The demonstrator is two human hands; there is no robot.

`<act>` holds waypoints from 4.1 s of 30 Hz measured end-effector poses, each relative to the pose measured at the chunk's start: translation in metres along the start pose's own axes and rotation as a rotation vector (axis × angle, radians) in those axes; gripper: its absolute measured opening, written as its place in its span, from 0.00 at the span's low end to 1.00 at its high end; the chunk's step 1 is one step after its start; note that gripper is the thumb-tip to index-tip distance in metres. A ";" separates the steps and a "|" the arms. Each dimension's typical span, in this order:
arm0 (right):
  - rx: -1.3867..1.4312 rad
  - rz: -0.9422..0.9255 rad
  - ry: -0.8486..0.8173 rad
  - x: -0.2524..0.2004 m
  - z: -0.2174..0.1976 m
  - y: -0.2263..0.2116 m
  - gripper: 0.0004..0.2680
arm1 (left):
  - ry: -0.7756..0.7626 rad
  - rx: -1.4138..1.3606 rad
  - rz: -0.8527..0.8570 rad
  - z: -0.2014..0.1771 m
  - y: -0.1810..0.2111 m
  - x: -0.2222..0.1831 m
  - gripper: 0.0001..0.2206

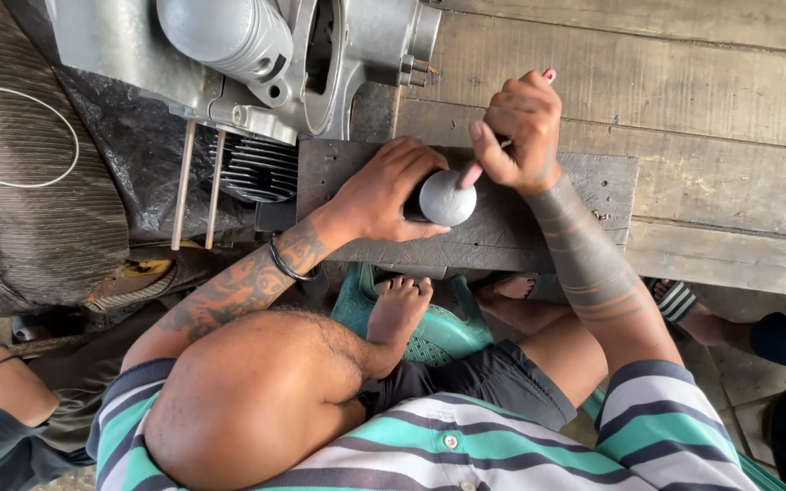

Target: A person is manually sanding the outer surface of a motorcycle piston using a piece of sandpaper to smooth the finish.

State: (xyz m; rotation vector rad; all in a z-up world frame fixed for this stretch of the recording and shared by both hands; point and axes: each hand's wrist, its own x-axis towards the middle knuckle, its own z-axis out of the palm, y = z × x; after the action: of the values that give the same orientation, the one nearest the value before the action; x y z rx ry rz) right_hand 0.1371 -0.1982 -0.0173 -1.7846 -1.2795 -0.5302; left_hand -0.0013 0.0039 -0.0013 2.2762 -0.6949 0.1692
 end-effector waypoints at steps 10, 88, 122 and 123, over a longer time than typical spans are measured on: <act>0.066 0.001 -0.005 0.012 -0.011 -0.007 0.19 | -0.002 0.002 0.009 -0.001 -0.001 0.002 0.32; -0.027 -0.089 -0.043 0.015 -0.017 -0.009 0.17 | -0.016 -0.036 -0.018 -0.002 -0.002 -0.002 0.34; -0.072 -0.093 -0.035 -0.002 -0.016 0.009 0.20 | -0.064 -0.009 -0.013 -0.002 -0.002 0.000 0.35; -0.051 -0.123 -0.048 0.005 -0.016 0.002 0.20 | -0.044 -0.022 0.003 -0.004 -0.001 0.001 0.33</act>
State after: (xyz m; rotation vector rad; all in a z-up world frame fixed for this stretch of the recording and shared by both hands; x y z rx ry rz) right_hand 0.1432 -0.2092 -0.0062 -1.7777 -1.4268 -0.5963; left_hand 0.0004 0.0061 0.0013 2.2639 -0.7191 0.1121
